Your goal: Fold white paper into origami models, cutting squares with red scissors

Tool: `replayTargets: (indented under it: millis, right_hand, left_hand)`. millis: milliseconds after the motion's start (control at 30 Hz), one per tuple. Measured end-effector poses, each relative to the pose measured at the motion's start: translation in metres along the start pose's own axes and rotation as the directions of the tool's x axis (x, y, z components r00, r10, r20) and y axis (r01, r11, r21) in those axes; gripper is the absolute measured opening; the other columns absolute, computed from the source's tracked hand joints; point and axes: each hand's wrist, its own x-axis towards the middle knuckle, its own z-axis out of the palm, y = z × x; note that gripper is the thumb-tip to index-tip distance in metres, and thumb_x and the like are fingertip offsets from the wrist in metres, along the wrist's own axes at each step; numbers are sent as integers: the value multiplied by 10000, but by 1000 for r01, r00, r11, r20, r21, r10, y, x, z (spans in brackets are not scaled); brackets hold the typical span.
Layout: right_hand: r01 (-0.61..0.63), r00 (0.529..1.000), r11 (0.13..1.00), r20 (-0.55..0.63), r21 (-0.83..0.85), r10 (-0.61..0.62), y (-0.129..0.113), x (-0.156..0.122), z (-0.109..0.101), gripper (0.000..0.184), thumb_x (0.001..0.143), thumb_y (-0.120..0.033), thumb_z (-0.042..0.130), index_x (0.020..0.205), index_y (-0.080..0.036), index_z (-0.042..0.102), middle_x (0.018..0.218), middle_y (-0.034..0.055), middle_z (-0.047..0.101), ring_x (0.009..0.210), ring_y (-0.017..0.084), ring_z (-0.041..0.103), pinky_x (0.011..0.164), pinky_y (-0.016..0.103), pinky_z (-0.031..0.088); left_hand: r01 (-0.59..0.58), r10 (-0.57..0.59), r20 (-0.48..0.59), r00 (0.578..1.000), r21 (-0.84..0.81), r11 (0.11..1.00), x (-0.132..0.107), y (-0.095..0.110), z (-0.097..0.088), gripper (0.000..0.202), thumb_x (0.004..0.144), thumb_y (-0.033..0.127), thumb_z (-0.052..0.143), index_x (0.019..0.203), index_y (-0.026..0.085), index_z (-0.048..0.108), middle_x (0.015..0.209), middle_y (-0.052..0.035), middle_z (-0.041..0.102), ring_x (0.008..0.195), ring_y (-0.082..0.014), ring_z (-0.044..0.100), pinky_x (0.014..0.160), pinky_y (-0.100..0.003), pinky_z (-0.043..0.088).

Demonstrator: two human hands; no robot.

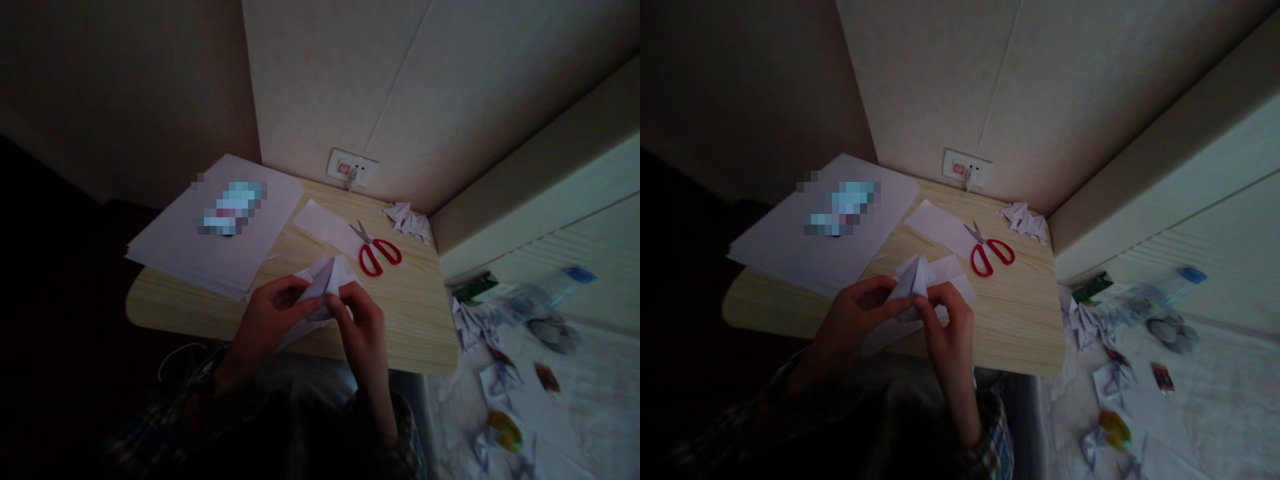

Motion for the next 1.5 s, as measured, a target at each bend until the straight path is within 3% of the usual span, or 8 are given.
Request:
replayTargets:
  millis: [100,300,467,933,1033,1167,1367,1500]
  right_hand:
    - [-45,999,998,-27,34,46,1,1,-1,184,800,-314,634,671,-205,560,642,-23,534,641,151,496,604,269,392]
    - [-47,997,999,-60,-25,45,4,-1,4,274,811,-329,623,603,-205,496,585,-38,489,597,132,449,573,259,357]
    - [-65,997,998,50,-2,65,5,2,1,236,800,-318,626,616,-205,530,579,-43,491,581,127,458,557,254,368]
    - [-41,999,999,3,3,41,16,9,9,253,772,-290,642,596,-211,477,570,-58,465,571,118,435,556,245,361]
    - [-66,997,998,44,12,66,18,11,8,222,770,-302,635,614,-210,506,568,-54,497,566,122,461,552,245,376]
    - [-131,981,991,143,6,129,24,13,5,164,758,-320,651,667,-203,580,623,-26,579,618,144,524,598,261,415]
    - [-128,992,991,-8,42,128,29,15,4,215,762,-323,668,630,-205,546,588,-43,522,585,133,491,583,257,383]
    - [-131,991,989,20,65,130,25,14,4,206,752,-309,672,632,-206,540,579,-47,523,575,134,498,573,254,387]
  left_hand:
    - [13,-12,36,999,-14,1000,1,2,0,186,559,152,811,685,176,676,679,32,714,667,-141,671,644,-216,530]
    - [37,-22,151,988,-96,995,5,-1,-2,349,556,139,803,869,206,664,732,32,708,718,-158,681,650,-228,532]
    - [52,-50,182,982,-6,999,6,2,-3,122,648,217,755,718,169,668,691,18,672,652,-132,617,581,-204,465]
    - [10,-17,41,999,164,986,14,-3,-7,331,531,344,836,496,168,557,496,57,528,508,-102,490,484,-199,373]
    - [-8,9,-6,1000,177,984,15,-3,-8,300,541,317,812,489,176,552,491,62,515,502,-102,481,482,-199,375]
    - [-38,46,-54,997,148,988,19,-8,-10,214,553,266,792,549,185,595,542,48,581,554,-131,561,534,-214,445]
    - [28,-31,110,993,31,999,20,-13,-12,273,527,174,829,777,181,717,749,-9,751,753,-206,707,718,-277,551]
    - [58,-62,70,996,62,996,20,-12,-11,209,536,169,819,721,168,721,708,-5,756,680,-190,704,671,-265,553]
